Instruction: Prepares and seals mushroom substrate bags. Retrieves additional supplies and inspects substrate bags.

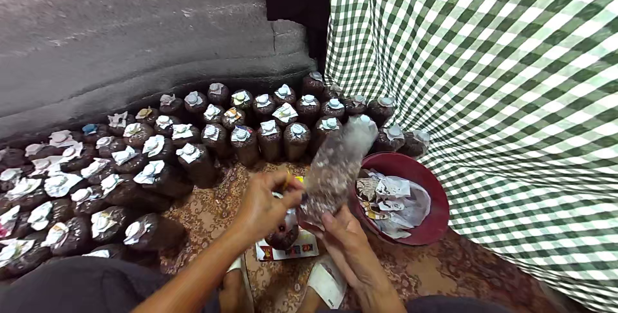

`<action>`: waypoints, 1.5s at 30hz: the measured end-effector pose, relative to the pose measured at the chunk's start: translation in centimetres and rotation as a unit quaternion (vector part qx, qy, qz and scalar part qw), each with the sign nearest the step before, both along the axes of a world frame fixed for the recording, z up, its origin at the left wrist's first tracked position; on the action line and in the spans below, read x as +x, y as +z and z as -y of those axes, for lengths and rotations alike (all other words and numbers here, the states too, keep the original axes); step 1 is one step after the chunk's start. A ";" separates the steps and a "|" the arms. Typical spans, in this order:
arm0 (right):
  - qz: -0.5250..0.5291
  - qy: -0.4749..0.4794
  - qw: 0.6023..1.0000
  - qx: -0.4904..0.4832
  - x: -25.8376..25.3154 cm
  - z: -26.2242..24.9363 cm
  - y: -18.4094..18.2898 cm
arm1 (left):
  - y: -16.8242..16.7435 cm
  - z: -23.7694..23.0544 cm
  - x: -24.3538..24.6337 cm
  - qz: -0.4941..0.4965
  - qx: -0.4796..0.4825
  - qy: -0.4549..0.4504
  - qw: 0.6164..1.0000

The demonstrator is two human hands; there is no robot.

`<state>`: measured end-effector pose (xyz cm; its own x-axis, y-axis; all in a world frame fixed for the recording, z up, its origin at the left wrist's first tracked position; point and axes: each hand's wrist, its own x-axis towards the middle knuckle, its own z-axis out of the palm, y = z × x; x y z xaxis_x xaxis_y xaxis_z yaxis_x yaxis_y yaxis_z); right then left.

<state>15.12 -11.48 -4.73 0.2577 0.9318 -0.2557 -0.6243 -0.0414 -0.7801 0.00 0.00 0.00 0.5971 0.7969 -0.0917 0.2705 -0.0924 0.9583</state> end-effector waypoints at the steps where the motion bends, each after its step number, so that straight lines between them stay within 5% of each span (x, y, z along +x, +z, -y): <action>1: 0.000 -0.017 1.000 -0.013 -0.2 0.4 0.1 | -0.4 0.8 -0.5 0.008 -0.023 -0.006 1.000; 6: 0.187 -0.042 0.978 -0.079 0.4 2.6 -1.2 | -4.3 1.0 -4.6 -0.053 -0.005 0.019 0.998; 10: 0.389 0.013 0.915 -0.103 2.5 4.2 -2.5 | -7.9 -0.2 -6.3 -0.205 -0.036 -0.072 0.975; 14: 0.485 0.069 0.863 -0.125 3.1 4.3 -3.3 | -9.7 0.8 -4.9 -0.236 -0.027 -0.075 0.968; 28: 0.682 0.147 0.692 -0.182 2.8 2.6 -1.7 | -13.1 2.6 -3.8 -0.182 -0.012 -0.026 0.983; 45: 0.752 0.152 0.603 -0.220 1.6 2.3 -0.1 | -13.2 3.0 -3.4 -0.186 0.003 -0.012 0.983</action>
